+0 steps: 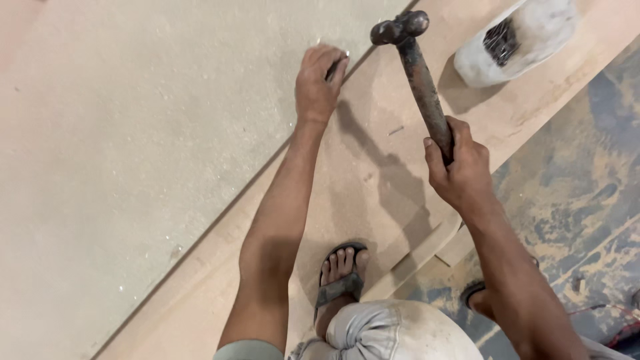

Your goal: The person hammers nails into the edge of a board by hand using a hammer.

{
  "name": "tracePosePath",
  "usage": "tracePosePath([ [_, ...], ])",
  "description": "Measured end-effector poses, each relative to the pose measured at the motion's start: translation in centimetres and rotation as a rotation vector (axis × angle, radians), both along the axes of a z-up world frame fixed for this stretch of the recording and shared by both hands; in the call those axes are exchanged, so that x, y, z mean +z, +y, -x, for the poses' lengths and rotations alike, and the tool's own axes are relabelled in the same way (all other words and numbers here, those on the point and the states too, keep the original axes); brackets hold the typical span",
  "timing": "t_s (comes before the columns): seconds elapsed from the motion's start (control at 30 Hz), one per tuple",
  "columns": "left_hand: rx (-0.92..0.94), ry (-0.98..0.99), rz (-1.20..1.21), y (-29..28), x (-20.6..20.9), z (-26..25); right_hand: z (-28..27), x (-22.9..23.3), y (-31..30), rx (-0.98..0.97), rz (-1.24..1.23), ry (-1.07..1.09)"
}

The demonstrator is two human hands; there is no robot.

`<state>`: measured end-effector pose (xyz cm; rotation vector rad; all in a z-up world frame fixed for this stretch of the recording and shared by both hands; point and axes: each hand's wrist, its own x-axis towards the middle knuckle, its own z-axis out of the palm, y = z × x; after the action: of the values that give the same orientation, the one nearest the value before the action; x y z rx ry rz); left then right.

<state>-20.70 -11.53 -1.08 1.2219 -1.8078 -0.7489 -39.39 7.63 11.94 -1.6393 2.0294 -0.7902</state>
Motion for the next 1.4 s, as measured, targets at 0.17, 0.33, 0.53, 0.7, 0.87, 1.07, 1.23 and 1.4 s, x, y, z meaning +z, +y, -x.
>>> tracePosePath([
  [0.17,0.032,-0.059,-0.059,0.1,0.5,0.1,-0.4,3.1,-1.2,0.017,-0.078,0.030],
  [0.33,0.023,-0.011,-0.008,0.0,0.1,0.1,-1.1,-0.3,-3.4,0.132,-0.170,0.201],
  [0.53,0.024,-0.004,-0.039,0.3,0.0,0.2,-1.9,0.4,-1.4,-0.064,-0.057,0.010],
  [0.7,0.042,0.034,-0.131,0.4,0.5,0.0,-2.3,-2.7,-2.8,0.063,-0.306,0.062],
  [0.87,0.048,0.014,0.004,0.1,-0.2,0.2,-2.0,0.2,-1.2,0.041,-0.112,0.065],
  [1.07,0.054,-0.020,-0.142,0.0,-0.4,0.2,-2.4,-4.0,-2.3,0.033,-0.137,0.043],
  [1.23,0.011,-0.045,-0.139,-0.6,0.0,-0.2,-1.7,-3.2,-2.1,0.070,-0.146,0.143],
  [1.4,-0.087,-0.044,-0.200,3.0,0.2,-4.3,-2.2,3.6,-0.1,-0.108,0.224,-0.025],
])
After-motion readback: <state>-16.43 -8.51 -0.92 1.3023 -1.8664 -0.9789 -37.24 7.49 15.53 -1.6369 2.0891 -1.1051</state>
